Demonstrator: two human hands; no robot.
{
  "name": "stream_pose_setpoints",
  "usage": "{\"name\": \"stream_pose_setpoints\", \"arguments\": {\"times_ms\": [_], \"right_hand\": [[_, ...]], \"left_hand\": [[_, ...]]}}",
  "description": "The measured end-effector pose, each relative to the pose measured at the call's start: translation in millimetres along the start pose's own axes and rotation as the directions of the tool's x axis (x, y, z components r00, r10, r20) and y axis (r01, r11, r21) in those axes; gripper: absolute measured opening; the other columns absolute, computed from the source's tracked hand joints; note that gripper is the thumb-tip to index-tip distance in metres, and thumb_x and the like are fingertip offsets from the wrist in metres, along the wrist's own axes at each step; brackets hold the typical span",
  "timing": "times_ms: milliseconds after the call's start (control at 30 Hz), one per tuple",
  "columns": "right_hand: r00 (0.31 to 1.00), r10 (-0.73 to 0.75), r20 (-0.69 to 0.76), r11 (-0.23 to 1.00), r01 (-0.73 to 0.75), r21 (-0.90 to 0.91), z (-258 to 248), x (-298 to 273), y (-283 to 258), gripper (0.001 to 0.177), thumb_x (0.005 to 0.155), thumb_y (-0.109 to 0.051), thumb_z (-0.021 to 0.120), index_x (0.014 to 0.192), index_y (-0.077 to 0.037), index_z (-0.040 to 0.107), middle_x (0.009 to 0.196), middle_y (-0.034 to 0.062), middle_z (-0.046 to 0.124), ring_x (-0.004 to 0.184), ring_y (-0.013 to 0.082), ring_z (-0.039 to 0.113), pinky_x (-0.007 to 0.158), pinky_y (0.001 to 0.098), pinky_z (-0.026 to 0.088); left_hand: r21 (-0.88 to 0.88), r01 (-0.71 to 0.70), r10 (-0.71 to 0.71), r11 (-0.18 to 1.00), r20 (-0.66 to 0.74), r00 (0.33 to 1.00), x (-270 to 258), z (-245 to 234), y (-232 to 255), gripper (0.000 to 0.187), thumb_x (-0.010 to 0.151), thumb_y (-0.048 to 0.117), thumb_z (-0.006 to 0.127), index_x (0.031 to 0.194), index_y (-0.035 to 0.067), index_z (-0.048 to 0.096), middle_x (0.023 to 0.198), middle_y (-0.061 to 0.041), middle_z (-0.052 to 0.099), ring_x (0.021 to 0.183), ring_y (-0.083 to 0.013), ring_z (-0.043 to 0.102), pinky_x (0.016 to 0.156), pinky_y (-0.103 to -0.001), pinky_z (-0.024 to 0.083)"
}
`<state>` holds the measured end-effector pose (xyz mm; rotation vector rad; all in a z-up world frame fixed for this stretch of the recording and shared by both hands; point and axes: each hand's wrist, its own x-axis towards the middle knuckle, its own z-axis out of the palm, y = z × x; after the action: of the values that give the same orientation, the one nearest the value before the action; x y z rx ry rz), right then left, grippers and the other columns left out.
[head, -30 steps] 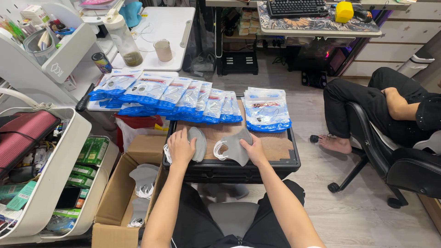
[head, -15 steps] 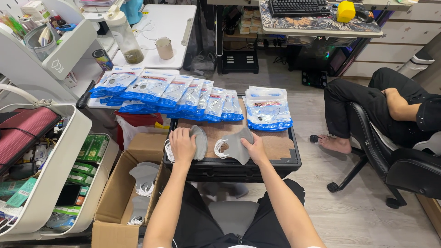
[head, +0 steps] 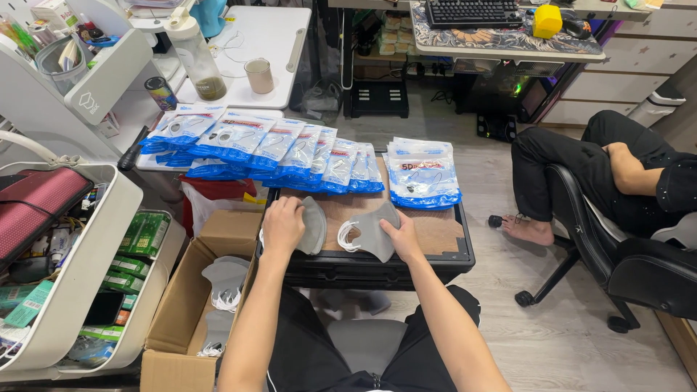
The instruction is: The person takes face masks out of blue packaging, unfolds them to view the shape, and places them back into the packaging or onto a stack.
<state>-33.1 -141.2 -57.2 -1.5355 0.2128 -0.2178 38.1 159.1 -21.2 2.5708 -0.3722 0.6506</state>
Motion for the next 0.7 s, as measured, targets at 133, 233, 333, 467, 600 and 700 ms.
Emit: {"name": "stream_pose_setpoints", "arguments": {"times_ms": [133,233,333,467,600,700], "right_hand": [[1.000,-0.029,0.004,1.000,0.029,0.003,1,-4,-14,0.021,0.088,-0.007,0.075,0.109,-0.007,0.074,0.090,0.0041,0.075,0.084,0.0111,0.065,0.072,0.0283,0.055],[0.999,-0.034,0.003,0.999,0.034,0.016,2,-7,-20,0.018,0.089,-0.007,0.075,0.107,-0.007,0.074,0.088,0.0048,0.075,0.082,0.0114,0.066,0.071,0.0278,0.055],[1.000,-0.025,-0.002,0.999,0.025,0.042,4,-11,-27,0.017,0.089,-0.006,0.074,0.106,-0.007,0.074,0.087,0.0043,0.075,0.081,0.0104,0.065,0.070,0.0273,0.055],[1.000,-0.014,0.000,0.997,0.014,0.075,8,-14,-37,0.016,0.091,-0.011,0.076,0.106,-0.008,0.075,0.088,0.0056,0.076,0.082,0.0125,0.066,0.075,0.0303,0.055],[1.000,0.000,0.024,0.996,-0.002,0.087,6,-10,-31,0.019,0.090,-0.016,0.079,0.107,-0.009,0.076,0.090,0.0078,0.077,0.086,0.0154,0.068,0.081,0.0342,0.056],[1.000,-0.001,0.023,0.997,0.000,0.078,6,-9,-30,0.021,0.090,-0.014,0.079,0.110,-0.009,0.075,0.095,0.0054,0.076,0.093,0.0136,0.066,0.087,0.0346,0.055]], "left_hand": [[-0.251,-0.019,0.030,0.968,0.041,0.999,13,-52,47,0.004,0.097,0.017,0.065,0.098,0.015,0.069,0.082,-0.006,0.063,0.085,-0.0300,0.070,0.081,-0.041,0.057],[-0.533,0.021,0.004,0.846,0.045,0.999,21,-40,64,0.005,0.096,0.017,0.070,0.096,0.018,0.075,0.081,-0.004,0.068,0.086,-0.0269,0.072,0.081,-0.038,0.057],[-0.705,0.054,0.004,0.708,0.081,0.997,18,-26,93,0.006,0.091,0.015,0.075,0.097,0.016,0.078,0.088,-0.010,0.074,0.095,-0.0295,0.073,0.085,-0.042,0.057],[-0.725,0.198,0.012,0.660,0.274,0.962,12,2,125,0.016,0.092,0.018,0.076,0.105,0.011,0.078,0.094,-0.013,0.076,0.098,-0.0322,0.073,0.087,-0.043,0.058],[-0.640,0.222,-0.004,0.735,0.323,0.946,5,45,135,0.019,0.092,0.020,0.076,0.107,0.010,0.076,0.098,-0.015,0.076,0.102,-0.0363,0.073,0.088,-0.045,0.059],[-0.578,0.179,0.014,0.796,0.313,0.950,0,65,136,0.018,0.093,0.023,0.074,0.108,0.012,0.075,0.100,-0.012,0.075,0.102,-0.0324,0.073,0.089,-0.044,0.058]]}}
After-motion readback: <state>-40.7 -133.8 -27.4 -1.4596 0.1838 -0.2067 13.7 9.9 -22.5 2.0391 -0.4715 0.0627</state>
